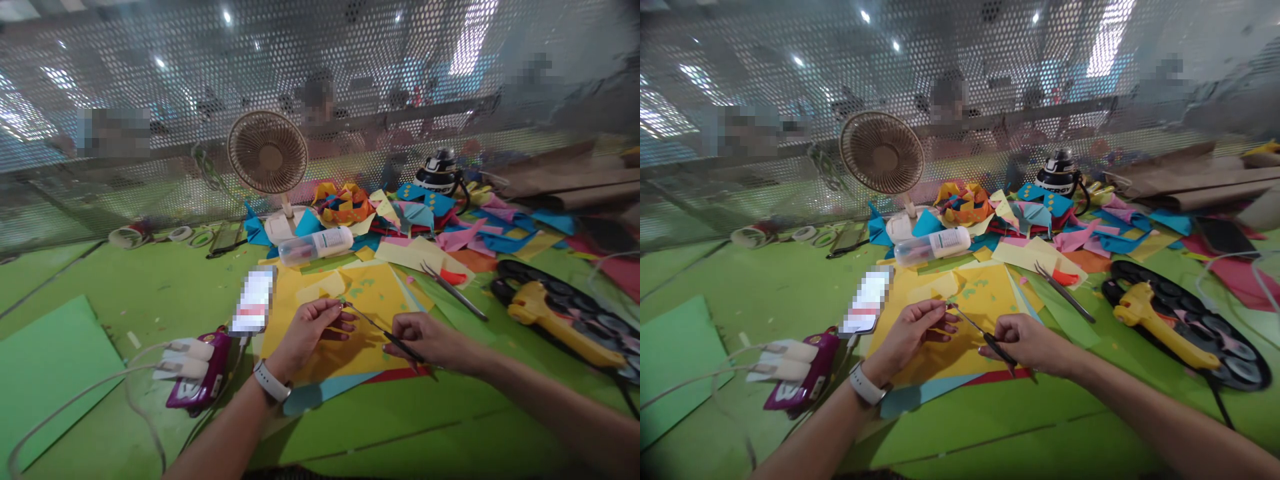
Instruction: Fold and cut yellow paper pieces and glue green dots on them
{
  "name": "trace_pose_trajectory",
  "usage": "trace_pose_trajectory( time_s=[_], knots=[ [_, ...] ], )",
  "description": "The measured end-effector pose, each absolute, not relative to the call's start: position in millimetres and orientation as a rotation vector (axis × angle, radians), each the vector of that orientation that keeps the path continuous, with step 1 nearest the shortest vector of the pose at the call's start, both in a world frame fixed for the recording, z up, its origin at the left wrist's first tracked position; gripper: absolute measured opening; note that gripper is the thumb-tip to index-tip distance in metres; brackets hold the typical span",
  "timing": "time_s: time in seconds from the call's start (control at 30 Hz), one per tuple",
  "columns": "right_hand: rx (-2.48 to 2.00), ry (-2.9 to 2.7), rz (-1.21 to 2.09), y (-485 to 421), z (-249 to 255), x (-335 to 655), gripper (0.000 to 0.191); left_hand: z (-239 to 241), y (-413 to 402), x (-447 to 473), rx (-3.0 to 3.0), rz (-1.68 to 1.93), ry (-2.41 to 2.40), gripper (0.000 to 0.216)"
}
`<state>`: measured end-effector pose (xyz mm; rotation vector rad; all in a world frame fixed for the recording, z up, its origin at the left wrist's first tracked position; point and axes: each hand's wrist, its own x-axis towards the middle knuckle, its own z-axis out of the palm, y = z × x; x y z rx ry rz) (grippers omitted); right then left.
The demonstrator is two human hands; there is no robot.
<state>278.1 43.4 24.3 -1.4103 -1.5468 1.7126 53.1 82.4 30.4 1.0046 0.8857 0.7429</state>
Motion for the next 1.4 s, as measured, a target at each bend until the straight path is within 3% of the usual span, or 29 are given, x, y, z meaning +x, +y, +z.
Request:
trace_pose_trajectory(
  time_s=[1.4],
  knots=[
    [-1.421,-1.560,1.655,46,14,281,0.036,24,85,51,1.022,0.722,0.925,0.026]
  ],
)
